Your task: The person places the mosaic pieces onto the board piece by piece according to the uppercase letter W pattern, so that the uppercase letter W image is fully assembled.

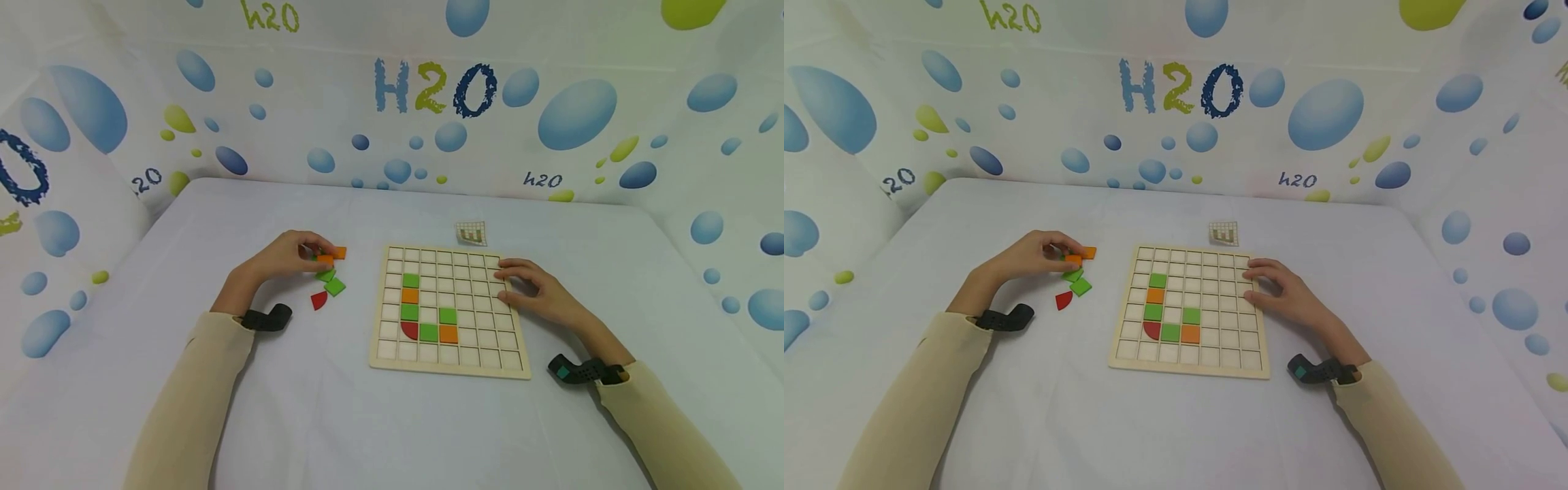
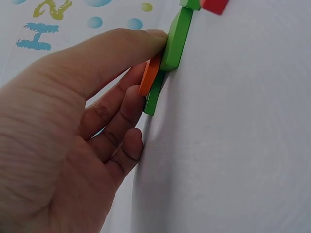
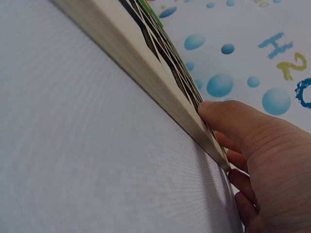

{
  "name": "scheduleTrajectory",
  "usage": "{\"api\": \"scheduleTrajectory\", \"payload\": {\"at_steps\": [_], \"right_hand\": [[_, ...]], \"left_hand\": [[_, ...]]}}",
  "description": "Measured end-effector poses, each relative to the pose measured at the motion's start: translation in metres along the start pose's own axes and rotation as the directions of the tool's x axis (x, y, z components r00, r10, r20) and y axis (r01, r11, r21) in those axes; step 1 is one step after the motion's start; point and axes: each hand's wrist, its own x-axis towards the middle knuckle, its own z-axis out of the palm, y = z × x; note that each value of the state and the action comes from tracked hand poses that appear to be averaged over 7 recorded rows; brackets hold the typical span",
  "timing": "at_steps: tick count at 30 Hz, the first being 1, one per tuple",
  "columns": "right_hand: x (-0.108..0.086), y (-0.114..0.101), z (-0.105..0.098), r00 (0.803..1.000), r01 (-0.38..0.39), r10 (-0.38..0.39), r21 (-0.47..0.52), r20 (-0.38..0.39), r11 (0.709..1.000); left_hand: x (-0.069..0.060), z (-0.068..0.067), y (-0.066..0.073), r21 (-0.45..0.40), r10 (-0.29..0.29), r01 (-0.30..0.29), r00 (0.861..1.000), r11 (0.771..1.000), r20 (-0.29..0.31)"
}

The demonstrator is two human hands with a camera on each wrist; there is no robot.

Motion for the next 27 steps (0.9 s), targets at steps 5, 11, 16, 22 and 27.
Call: {"api": "scheduleTrajectory", "payload": {"at_steps": [5,11,16,22,27], "right_hand": [[-0.0002,0.0014,-0.0001,1.0,-0.004,0.004,-0.006,-0.001,1.0],[-0.0001,0.0012,-0.0004,1.0,-0.009,0.009,-0.013,-0.002,1.0],[0.0002,0.0014,-0.0007,1.0,-0.005,0.005,-0.01,0.001,1.0],[0.0005,0.0005,-0.0001,1.0,-0.009,0.009,-0.006,0.002,1.0],[0.0003,0.0015,0.0001,1.0,-0.003,0.003,-0.015,-0.001,1.0]], "left_hand": [[0.0006,-0.0003,0.0014,0.004,-0.01,0.01,1.0,1.0,-0.013],[0.0013,0.0003,0.0017,-0.005,-0.011,0.011,0.999,1.0,-0.03],[0.0011,0.0005,0.0021,-0.007,-0.001,0.001,0.999,1.0,-0.037],[0.0008,0.0007,0.0028,-0.01,0.012,-0.012,0.999,1.0,-0.043],[0.0012,0.0008,0.0027,-0.014,0.018,-0.018,0.998,1.0,-0.053]]}}
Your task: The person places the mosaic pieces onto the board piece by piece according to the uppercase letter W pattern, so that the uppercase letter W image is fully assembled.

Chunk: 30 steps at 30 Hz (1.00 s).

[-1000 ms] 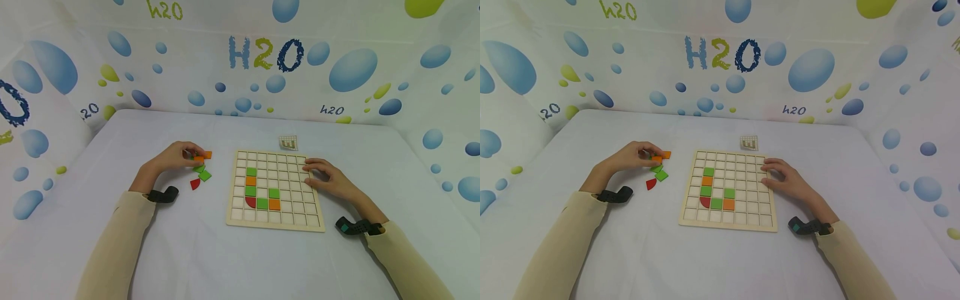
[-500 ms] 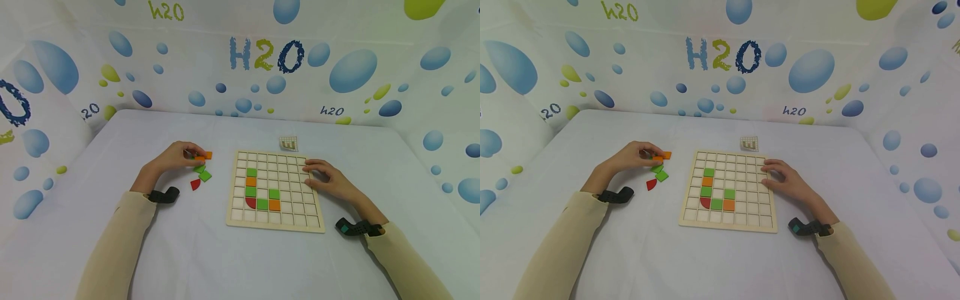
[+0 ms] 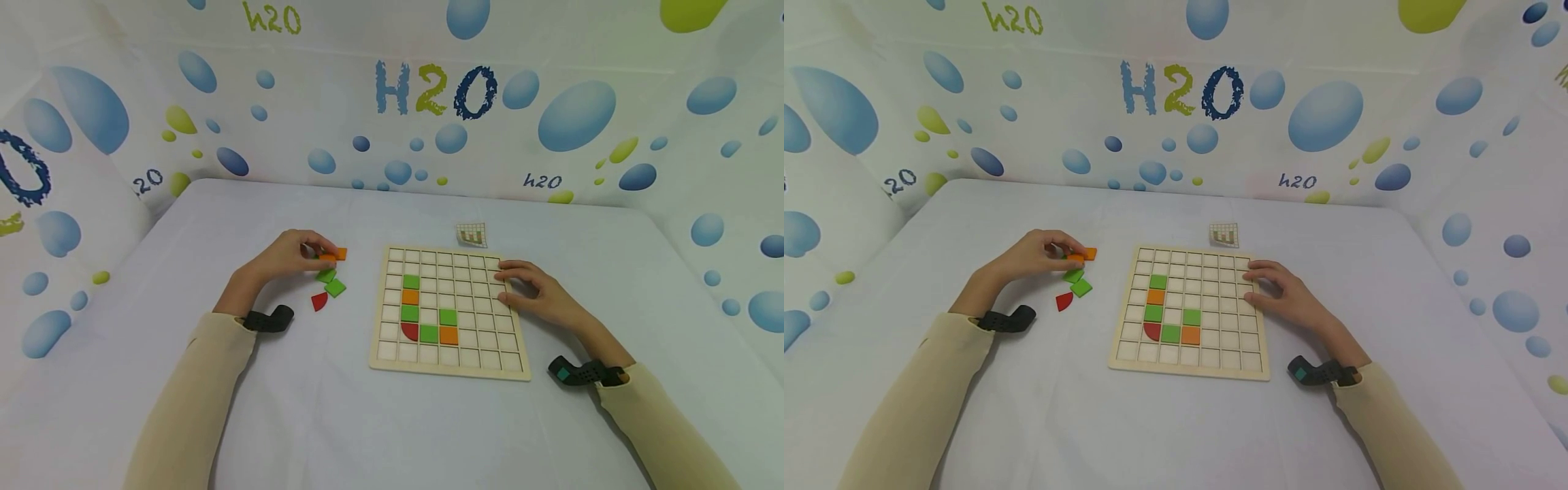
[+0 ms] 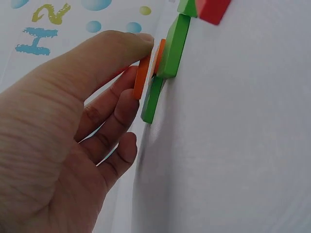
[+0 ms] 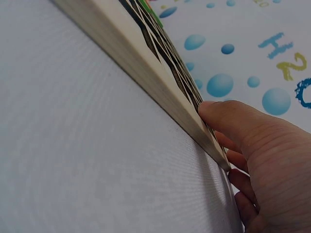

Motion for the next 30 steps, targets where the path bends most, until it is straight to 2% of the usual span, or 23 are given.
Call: {"api": "scheduleTrajectory", "payload": {"at_steps": [13,20,30], "right_hand": [[0.001,0.002,-0.001,1.0,0.001,-0.001,0.006,0.003,1.0],[0.001,0.003,-0.001,1.0,-0.009,0.009,0.005,0.007,1.0],[0.001,0.0,-0.003,1.0,-0.01,0.01,0.019,0.013,1.0]], "left_hand": [[0.004,0.004,0.01,0.038,0.044,-0.044,0.999,0.998,-0.013],[0.006,0.008,0.015,0.053,0.09,-0.09,0.996,0.994,0.01],[0.008,0.011,0.025,0.045,0.103,-0.104,0.994,0.994,0.036]]}}
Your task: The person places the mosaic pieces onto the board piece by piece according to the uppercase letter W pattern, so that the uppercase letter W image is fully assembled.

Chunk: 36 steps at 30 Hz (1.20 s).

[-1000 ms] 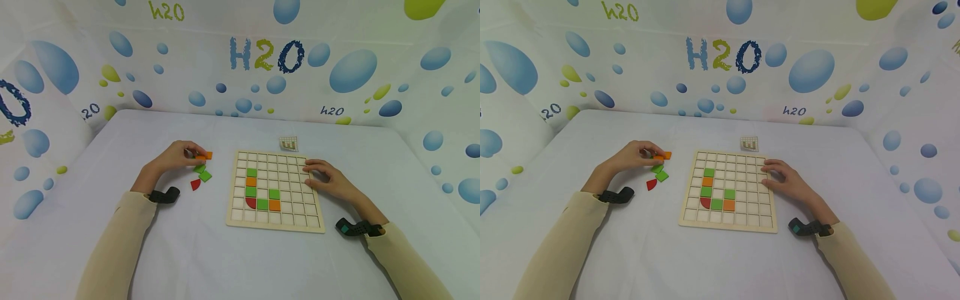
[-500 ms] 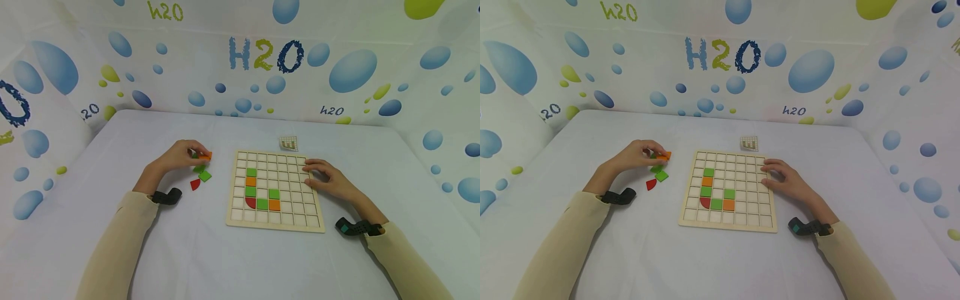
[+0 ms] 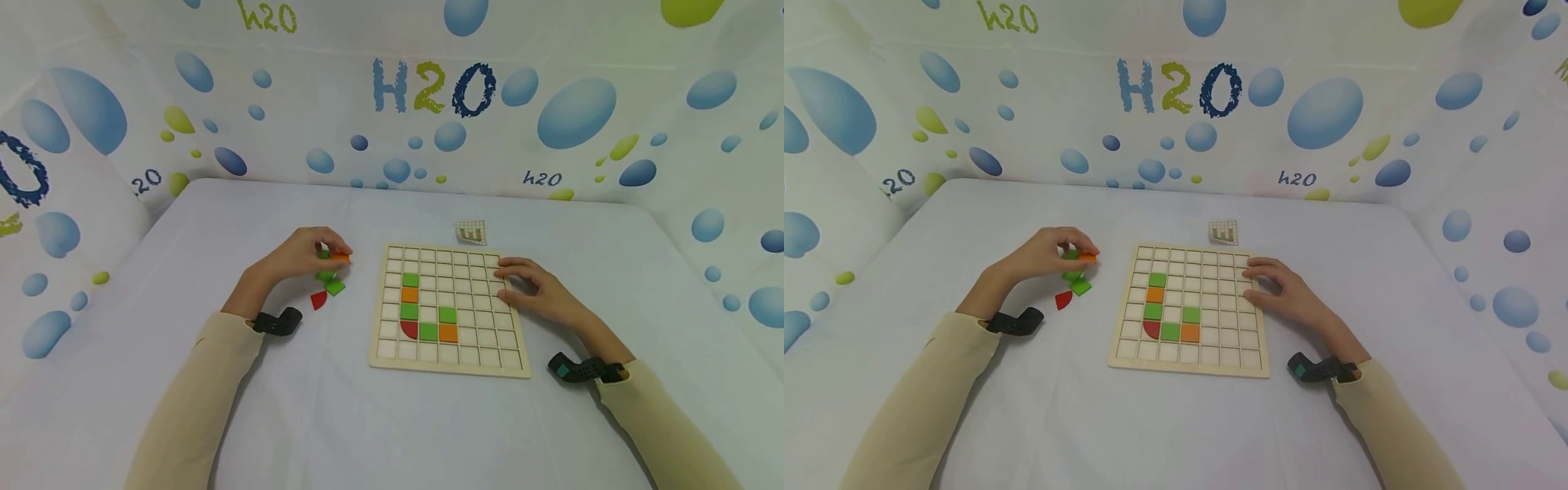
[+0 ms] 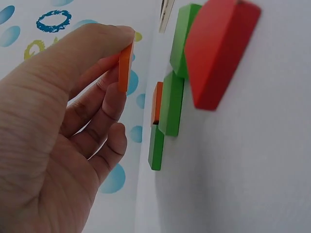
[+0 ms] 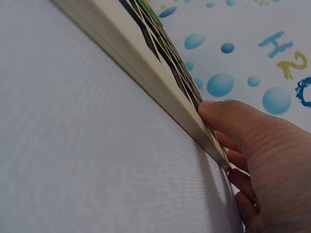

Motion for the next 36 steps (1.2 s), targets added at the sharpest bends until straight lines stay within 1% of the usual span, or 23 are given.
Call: {"api": "scheduleTrajectory", "payload": {"at_steps": [7,15,22,25,30,36], "right_hand": [[0.001,0.001,-0.002,1.0,-0.007,0.007,-0.004,0.01,1.0],[0.002,0.001,-0.001,1.0,-0.009,0.009,-0.006,0.007,1.0],[0.001,0.0,0.0,1.0,-0.005,0.005,-0.004,0.002,1.0],[0.001,0.0,0.0,1.0,-0.011,0.011,-0.001,0.002,1.0],[0.0,-0.001,0.0,1.0,-0.017,0.017,0.0,0.004,1.0],[0.0,-0.001,0.001,1.0,-0.02,0.02,0.011,0.001,1.0]], "left_hand": [[0.001,0.003,0.008,-0.01,0.051,-0.051,0.999,0.999,0.014],[0.005,0.011,0.014,-0.026,0.063,-0.062,0.997,0.998,0.044],[0.008,0.017,0.017,-0.011,0.109,-0.108,0.992,0.994,0.061],[0.009,0.019,0.02,-0.005,0.115,-0.115,0.991,0.993,0.07],[0.01,0.023,0.022,0.004,0.119,-0.12,0.989,0.993,0.082],[0.01,0.027,0.027,-0.003,0.133,-0.133,0.987,0.991,0.085]]}}
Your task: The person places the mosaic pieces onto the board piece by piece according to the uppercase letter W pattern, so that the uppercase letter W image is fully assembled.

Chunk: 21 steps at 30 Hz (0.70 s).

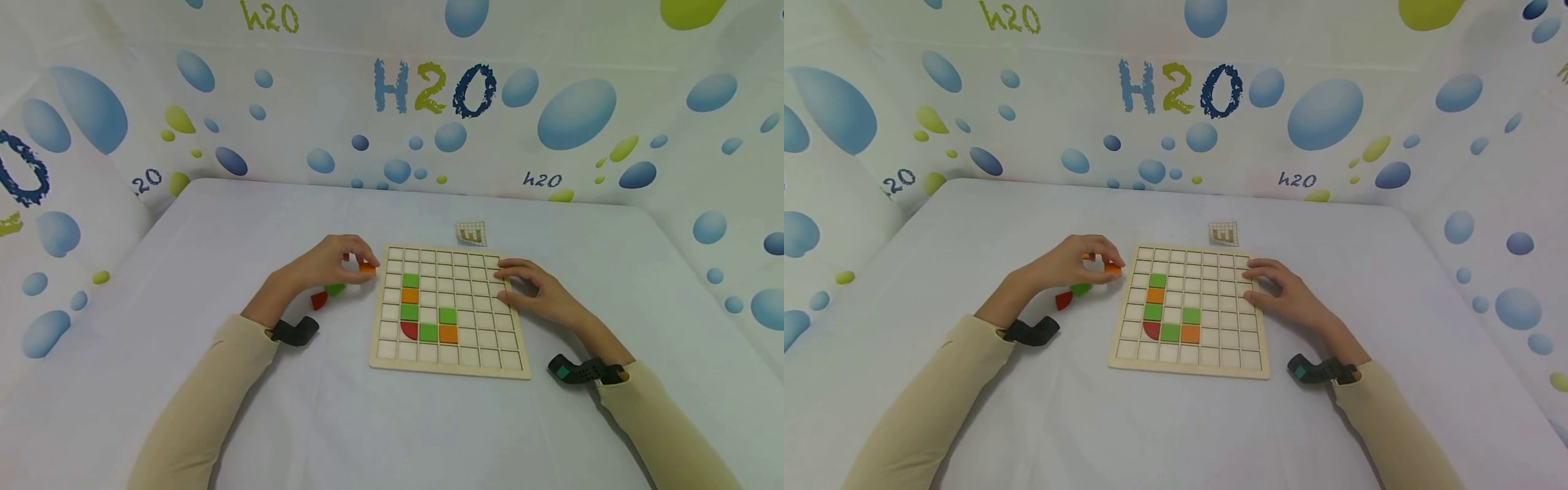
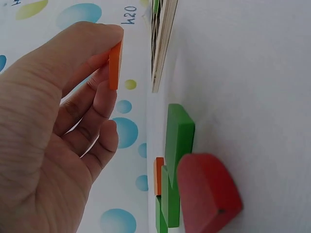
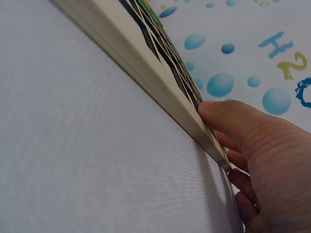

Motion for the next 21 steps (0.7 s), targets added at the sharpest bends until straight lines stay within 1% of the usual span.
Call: {"api": "scheduleTrajectory", "payload": {"at_steps": [6,12,17,19,21], "right_hand": [[0.0,0.003,0.0,1.0,-0.009,0.009,-0.015,0.0,1.0],[0.0,0.004,0.001,1.0,-0.002,0.002,-0.025,-0.001,1.0],[0.0,0.003,0.0,1.0,-0.005,0.005,-0.019,-0.002,1.0],[0.0,0.003,0.0,1.0,-0.009,0.009,-0.019,-0.002,1.0],[0.0,0.003,0.0,1.0,-0.012,0.012,-0.019,-0.001,1.0]], "left_hand": [[0.001,0.004,0.005,0.005,0.023,-0.023,1.0,1.0,0.013],[0.003,0.007,0.011,0.014,0.077,-0.077,0.997,0.997,0.016],[0.006,0.01,0.014,0.028,0.142,-0.142,0.99,0.989,0.011],[0.006,0.011,0.014,0.026,0.156,-0.157,0.988,0.987,0.008],[0.006,0.012,0.015,0.019,0.155,-0.155,0.988,0.988,0.009]]}}
